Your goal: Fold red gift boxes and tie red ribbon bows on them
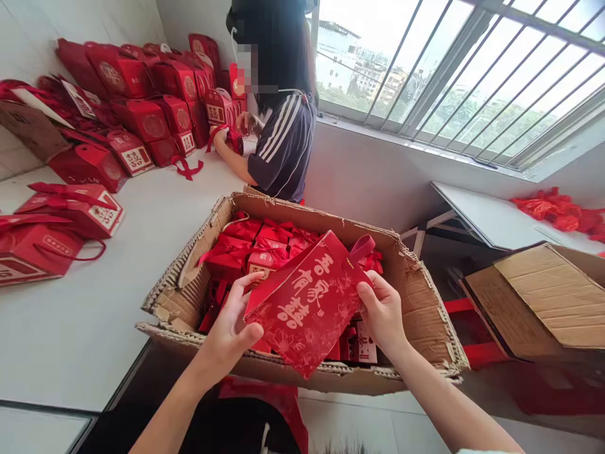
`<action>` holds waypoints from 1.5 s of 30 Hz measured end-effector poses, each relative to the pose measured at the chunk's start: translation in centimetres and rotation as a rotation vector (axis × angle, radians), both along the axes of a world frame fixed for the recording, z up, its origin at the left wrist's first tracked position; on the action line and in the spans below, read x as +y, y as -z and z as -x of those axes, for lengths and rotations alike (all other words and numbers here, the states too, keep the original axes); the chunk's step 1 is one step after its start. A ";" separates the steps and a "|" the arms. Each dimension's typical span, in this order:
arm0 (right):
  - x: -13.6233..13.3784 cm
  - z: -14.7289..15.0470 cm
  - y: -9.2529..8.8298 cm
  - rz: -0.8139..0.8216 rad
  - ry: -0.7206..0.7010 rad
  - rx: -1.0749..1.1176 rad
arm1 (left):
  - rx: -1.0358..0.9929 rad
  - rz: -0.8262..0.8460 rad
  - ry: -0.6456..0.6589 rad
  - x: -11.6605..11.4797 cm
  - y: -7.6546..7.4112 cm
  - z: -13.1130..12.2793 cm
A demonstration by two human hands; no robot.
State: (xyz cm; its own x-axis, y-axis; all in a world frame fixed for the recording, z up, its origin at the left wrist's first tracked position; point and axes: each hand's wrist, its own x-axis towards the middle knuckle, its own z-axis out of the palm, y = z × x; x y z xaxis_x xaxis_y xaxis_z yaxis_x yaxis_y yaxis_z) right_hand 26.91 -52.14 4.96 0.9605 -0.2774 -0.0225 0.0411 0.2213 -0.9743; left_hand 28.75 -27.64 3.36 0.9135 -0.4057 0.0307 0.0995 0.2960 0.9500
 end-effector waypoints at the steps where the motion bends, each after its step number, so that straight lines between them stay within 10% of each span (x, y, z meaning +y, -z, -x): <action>1: -0.1 0.1 0.1 0.034 -0.006 -0.018 | -0.002 -0.019 -0.015 0.0 0.0 0.0; 13: -0.7 -0.1 0.4 0.132 -0.027 -0.119 | -0.287 -0.269 0.041 -0.1 -0.8 0.6; 22: -0.3 0.4 -0.6 0.497 0.096 -0.132 | -0.383 -0.995 0.246 1.0 -1.3 -0.4; 31: -0.2 0.3 -1.0 0.446 -0.158 -0.054 | -0.380 -1.039 0.319 0.5 -1.7 -0.3; 39: -5.5 1.2 -3.6 0.905 0.221 -0.176 | -1.005 -1.278 -0.198 -0.9 0.8 3.7; 45: -9.3 0.4 -5.3 1.325 -0.046 0.065 | -1.321 -0.943 -0.561 -1.0 4.5 4.3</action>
State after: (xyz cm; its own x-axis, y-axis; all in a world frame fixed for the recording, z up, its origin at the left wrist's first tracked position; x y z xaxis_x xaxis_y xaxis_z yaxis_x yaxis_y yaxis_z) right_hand 26.51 -61.47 10.31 0.9770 -0.0922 0.1924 0.0049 -0.8918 -0.4524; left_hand 24.48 -28.68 -1.16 0.4928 -0.3885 0.7785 -0.7467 -0.6482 0.1492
